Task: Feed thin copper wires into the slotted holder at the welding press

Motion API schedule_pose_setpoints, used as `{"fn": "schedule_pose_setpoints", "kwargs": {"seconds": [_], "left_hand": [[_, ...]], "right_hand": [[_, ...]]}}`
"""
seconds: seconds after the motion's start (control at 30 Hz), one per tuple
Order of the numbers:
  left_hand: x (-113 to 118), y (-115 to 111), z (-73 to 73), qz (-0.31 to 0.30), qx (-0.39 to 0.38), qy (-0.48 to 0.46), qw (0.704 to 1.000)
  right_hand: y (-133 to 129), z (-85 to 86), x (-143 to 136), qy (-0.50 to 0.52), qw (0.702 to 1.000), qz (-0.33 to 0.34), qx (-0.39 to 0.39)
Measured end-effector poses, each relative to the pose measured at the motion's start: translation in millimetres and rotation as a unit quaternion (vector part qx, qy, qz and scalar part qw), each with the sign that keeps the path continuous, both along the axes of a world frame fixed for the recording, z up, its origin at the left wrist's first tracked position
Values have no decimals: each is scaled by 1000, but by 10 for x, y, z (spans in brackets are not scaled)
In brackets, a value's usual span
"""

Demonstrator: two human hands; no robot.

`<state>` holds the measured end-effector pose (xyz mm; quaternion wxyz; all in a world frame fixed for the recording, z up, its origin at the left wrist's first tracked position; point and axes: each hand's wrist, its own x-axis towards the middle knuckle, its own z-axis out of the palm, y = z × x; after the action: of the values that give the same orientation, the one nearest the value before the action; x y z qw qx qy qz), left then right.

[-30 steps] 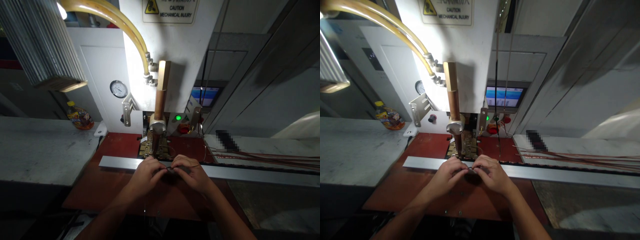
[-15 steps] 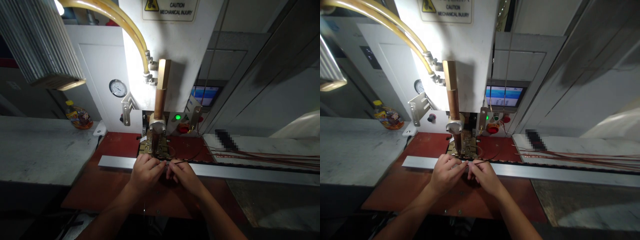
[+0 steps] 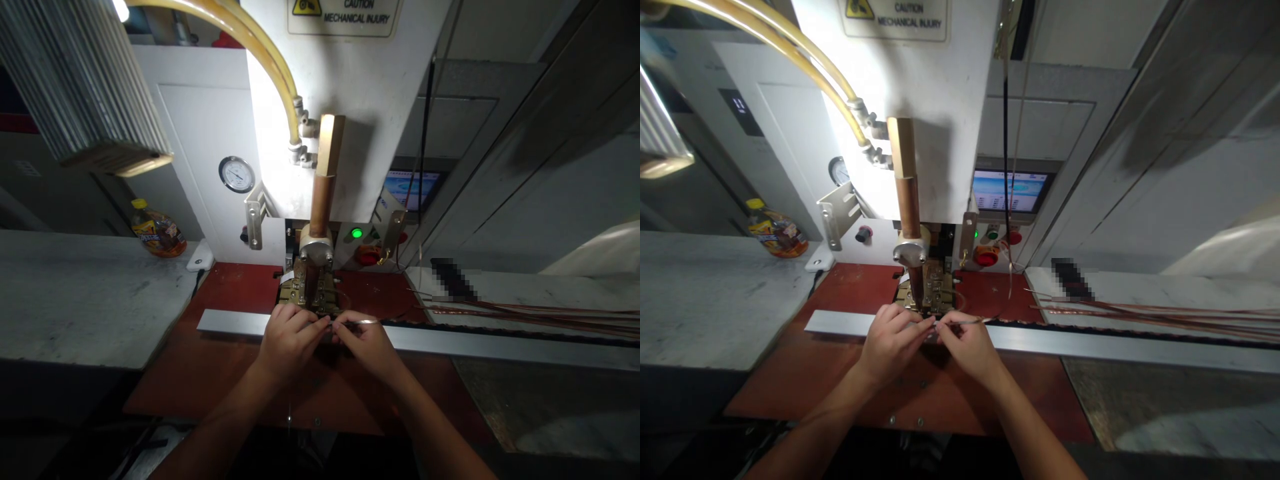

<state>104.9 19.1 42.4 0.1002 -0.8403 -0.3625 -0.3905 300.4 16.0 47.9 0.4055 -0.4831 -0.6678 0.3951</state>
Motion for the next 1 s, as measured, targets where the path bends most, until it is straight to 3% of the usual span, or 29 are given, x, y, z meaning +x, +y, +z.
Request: {"fn": "schedule_pose_setpoints", "kwargs": {"seconds": [0.3,0.6,0.83,1.0], "left_hand": [[-355,60,63,46,-68,-46,996],[-853,335,167,66,-213,118,968],[-789,284,145,14,-233,196,953],[-743,224,41,40,-227,211,950]], "right_hand": [[222,-13,226,-106,989,-55,89],[439,-28,255,-167,982,-31,82],[533,-26,197,-196,978,-29,65],[573,-15,126,-207,976,-16,60]]}}
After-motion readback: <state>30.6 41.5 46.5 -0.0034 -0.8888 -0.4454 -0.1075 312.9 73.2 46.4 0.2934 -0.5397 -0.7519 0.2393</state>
